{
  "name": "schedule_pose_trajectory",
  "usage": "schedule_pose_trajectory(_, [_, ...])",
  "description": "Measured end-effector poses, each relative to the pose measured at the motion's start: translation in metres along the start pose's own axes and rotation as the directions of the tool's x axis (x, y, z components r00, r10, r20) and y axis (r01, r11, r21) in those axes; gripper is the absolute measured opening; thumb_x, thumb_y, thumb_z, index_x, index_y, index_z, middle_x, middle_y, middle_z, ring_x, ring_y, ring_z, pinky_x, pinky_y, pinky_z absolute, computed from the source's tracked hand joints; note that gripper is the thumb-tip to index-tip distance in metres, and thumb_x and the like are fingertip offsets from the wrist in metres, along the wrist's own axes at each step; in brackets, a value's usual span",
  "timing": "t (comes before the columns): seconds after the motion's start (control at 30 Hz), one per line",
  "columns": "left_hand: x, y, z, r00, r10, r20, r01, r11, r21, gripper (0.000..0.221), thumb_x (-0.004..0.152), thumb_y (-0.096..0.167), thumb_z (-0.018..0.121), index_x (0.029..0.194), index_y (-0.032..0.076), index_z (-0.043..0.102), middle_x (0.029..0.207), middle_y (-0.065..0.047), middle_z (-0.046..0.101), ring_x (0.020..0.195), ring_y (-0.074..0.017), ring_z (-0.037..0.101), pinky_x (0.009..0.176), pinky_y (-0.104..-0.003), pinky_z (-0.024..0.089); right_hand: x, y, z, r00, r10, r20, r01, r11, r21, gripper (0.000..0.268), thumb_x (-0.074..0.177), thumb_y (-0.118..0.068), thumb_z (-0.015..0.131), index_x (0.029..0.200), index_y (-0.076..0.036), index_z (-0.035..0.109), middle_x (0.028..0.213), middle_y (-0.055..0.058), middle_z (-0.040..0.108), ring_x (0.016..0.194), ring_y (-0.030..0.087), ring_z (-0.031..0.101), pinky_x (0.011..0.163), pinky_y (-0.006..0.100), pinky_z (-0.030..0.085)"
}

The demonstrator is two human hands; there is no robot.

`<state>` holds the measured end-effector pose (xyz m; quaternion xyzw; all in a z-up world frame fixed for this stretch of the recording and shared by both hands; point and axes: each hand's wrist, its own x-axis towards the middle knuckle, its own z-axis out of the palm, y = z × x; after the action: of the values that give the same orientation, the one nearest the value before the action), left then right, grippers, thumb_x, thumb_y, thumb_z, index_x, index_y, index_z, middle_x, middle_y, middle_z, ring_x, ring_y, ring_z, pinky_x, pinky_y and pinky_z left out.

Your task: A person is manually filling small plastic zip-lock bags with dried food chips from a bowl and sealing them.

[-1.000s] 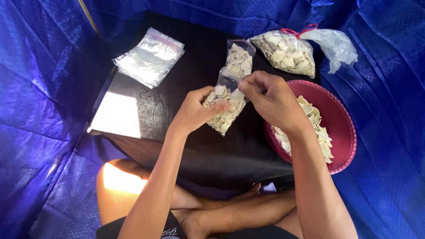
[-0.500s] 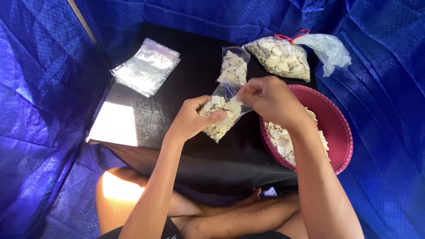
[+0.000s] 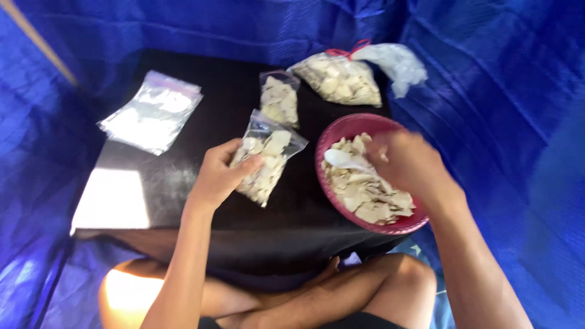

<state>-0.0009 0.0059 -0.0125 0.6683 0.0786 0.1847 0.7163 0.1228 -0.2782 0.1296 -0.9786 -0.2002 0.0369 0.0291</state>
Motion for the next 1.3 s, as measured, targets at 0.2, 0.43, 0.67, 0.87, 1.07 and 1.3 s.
schedule_pose_trajectory(0.2, [0.007, 0.018, 0.047, 0.992, 0.000, 0.129, 0.015, 0.993, -0.117, 0.028, 0.080, 0.024, 0.083, 0.104, 0.010, 0.078, 0.075, -0.004, 0.073, 0.071, -0.0104, 0.065, 0.065, -0.028, 0.056, -0.006, 0.018, 0.029, 0.986, 0.041, 0.159, -0.028, 0.996, -0.082, 0.028, 0.090, -0.036, 0.062, 0.114, -0.035, 0.076, 0.107, 0.001, 0.079, 0.105, 0.033, 0.074, 0.093, 0.049, 0.058])
schedule_pose_trajectory(0.43, [0.011, -0.002, 0.051, 0.992, -0.014, 0.129, 0.029, 0.992, -0.120, 0.032, 0.083, 0.021, 0.081, 0.111, 0.006, 0.077, 0.077, -0.009, 0.073, 0.072, -0.0128, 0.066, 0.066, -0.030, 0.057, -0.015, 0.022, -0.006, 0.989, 0.138, 0.053, -0.129, 0.981, -0.145, 0.023, 0.093, -0.031, 0.059, 0.105, -0.032, 0.079, 0.099, 0.005, 0.079, 0.097, 0.035, 0.076, 0.087, 0.047, 0.060])
schedule_pose_trajectory(0.67, [0.009, -0.001, 0.049, 0.992, -0.002, 0.128, 0.018, 0.993, -0.121, 0.037, 0.088, 0.022, 0.075, 0.121, 0.004, 0.073, 0.073, -0.011, 0.073, 0.068, -0.0123, 0.067, 0.068, -0.030, 0.059, -0.004, 0.008, 0.031, 0.977, -0.125, -0.171, 0.065, 0.945, -0.321, 0.020, 0.086, -0.019, 0.059, 0.074, -0.025, 0.074, 0.067, -0.001, 0.069, 0.064, 0.026, 0.074, 0.058, 0.042, 0.061])
schedule_pose_trajectory(0.87, [0.009, -0.003, 0.049, 0.992, -0.005, 0.124, 0.017, 0.995, -0.099, 0.038, 0.088, 0.022, 0.075, 0.121, 0.005, 0.073, 0.074, -0.011, 0.074, 0.070, -0.0112, 0.066, 0.070, -0.029, 0.059, 0.004, 0.015, 0.025, 0.998, -0.047, 0.040, 0.048, 0.999, -0.022, 0.017, 0.087, -0.022, 0.065, 0.094, -0.019, 0.080, 0.087, 0.010, 0.077, 0.086, 0.038, 0.074, 0.075, 0.051, 0.061])
schedule_pose_trajectory(1.07, [0.008, -0.003, 0.050, 0.993, -0.016, 0.113, 0.023, 0.997, -0.068, 0.038, 0.087, 0.022, 0.075, 0.121, 0.004, 0.074, 0.073, -0.011, 0.074, 0.071, -0.0119, 0.065, 0.071, -0.030, 0.058, -0.008, 0.030, -0.001, 0.988, 0.027, 0.149, -0.063, 0.968, 0.245, 0.028, 0.085, -0.024, 0.063, 0.105, -0.016, 0.081, 0.104, 0.015, 0.080, 0.108, 0.044, 0.070, 0.095, 0.054, 0.054])
schedule_pose_trajectory(1.3, [0.006, 0.001, 0.052, 0.993, -0.011, 0.115, 0.019, 0.998, -0.066, 0.041, 0.085, 0.022, 0.079, 0.121, 0.003, 0.074, 0.076, -0.012, 0.075, 0.073, -0.0124, 0.066, 0.072, -0.031, 0.058, -0.015, 0.024, -0.027, 0.984, 0.134, 0.118, -0.169, 0.912, 0.374, 0.028, 0.084, -0.026, 0.069, 0.108, -0.021, 0.083, 0.093, 0.012, 0.083, 0.099, 0.036, 0.075, 0.091, 0.047, 0.054])
